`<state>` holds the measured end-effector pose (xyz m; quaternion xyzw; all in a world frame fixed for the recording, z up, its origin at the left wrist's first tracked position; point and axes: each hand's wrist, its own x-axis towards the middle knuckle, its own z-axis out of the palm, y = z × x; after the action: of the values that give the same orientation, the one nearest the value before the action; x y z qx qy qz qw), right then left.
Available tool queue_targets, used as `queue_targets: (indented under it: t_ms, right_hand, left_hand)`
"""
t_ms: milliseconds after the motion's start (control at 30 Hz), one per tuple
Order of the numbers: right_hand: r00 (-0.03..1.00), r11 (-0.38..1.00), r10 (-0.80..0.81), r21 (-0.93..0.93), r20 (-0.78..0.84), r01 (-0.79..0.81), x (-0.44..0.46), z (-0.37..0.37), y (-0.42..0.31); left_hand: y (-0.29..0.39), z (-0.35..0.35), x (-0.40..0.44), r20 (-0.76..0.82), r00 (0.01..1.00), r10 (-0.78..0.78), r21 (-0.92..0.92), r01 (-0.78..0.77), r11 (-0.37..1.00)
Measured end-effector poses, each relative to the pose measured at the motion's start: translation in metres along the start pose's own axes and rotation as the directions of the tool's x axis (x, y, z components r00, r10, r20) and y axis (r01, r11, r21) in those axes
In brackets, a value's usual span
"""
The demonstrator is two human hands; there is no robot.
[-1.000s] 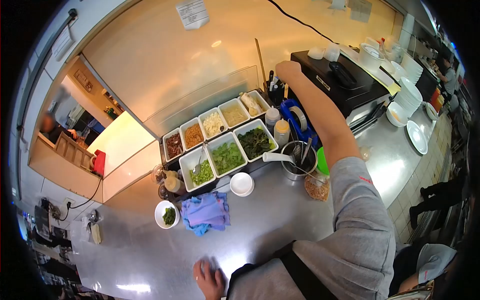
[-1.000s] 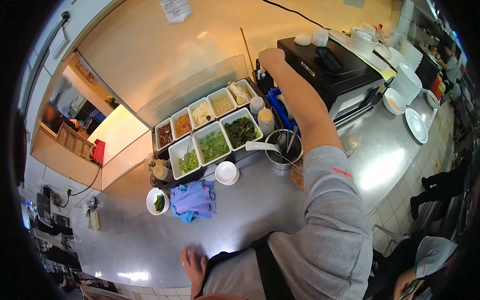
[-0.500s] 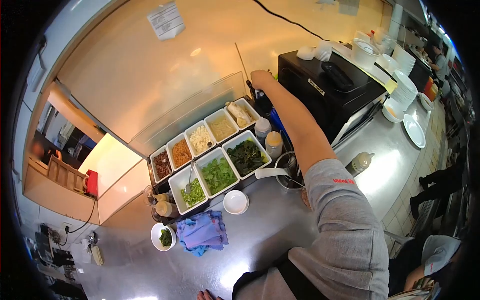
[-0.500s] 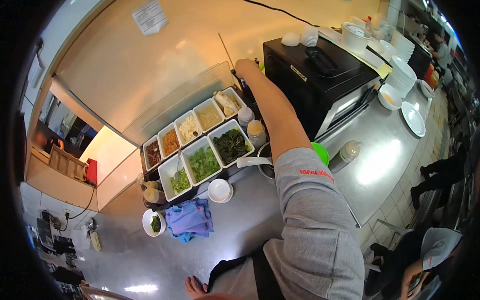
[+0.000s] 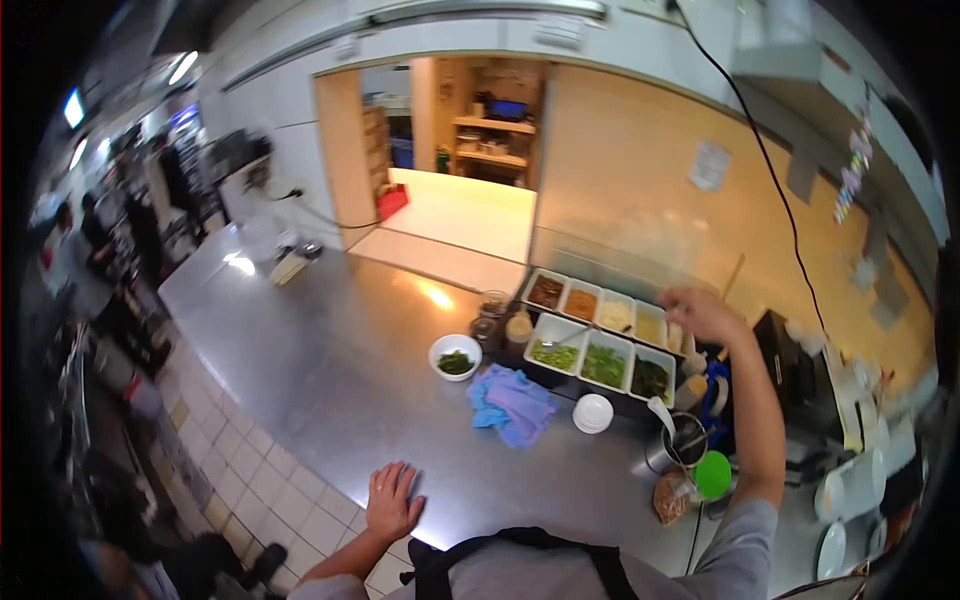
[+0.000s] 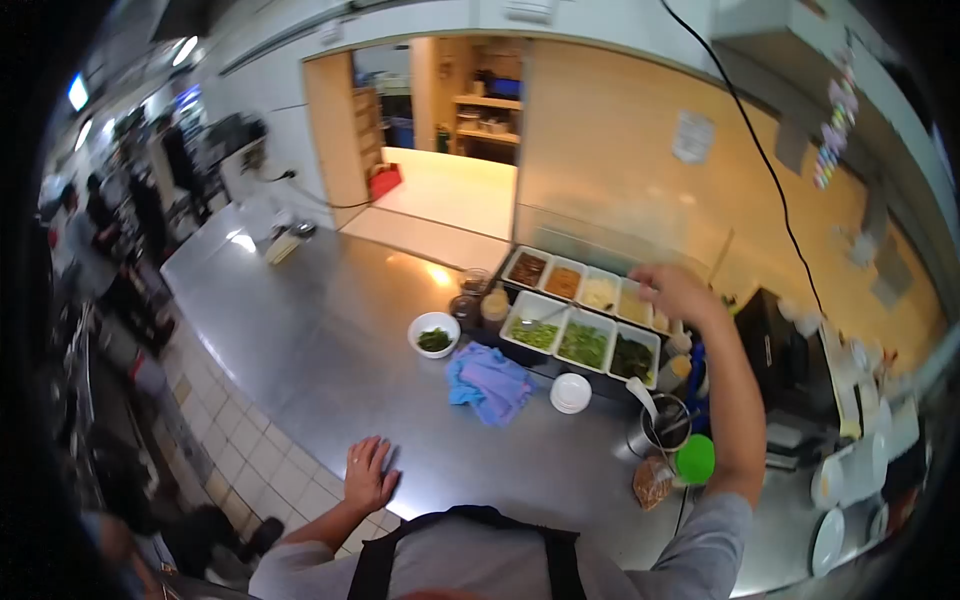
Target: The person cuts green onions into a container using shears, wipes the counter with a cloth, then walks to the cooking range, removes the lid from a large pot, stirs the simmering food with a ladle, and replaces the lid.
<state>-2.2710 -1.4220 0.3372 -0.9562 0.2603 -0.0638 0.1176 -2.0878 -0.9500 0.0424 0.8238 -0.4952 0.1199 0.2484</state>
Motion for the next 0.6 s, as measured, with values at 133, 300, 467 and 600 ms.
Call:
queue_targets:
  t_ms: [133,300,467,600]
  right_hand:
    - [0.927,0.933,-0.359,0.064,0.111,0.354,-0.036,0.073,-0.065]
    - [0.716,0.858,-0.51,0.337,0.477,0.387,-0.111,0.163,-0.166]
    - [0.551,0.716,-0.586,0.698,0.594,0.009,-0.14,0.26,-0.261]
    - [0.584,0.363,-0.622,0.853,0.522,-0.376,-0.164,0.338,-0.338]
  left_hand:
    - [-0.007,0.001,-0.01,-0.062,0.998,0.017,-0.004,-0.018,1.0]
    - [-0.018,0.003,-0.02,-0.084,0.996,0.024,-0.069,-0.03,0.997]
    - [-0.032,0.006,-0.028,-0.108,0.994,-0.016,-0.333,-0.021,0.943]
    - [-0.053,-0.009,-0.055,-0.102,0.985,-0.136,-0.637,0.04,0.77]
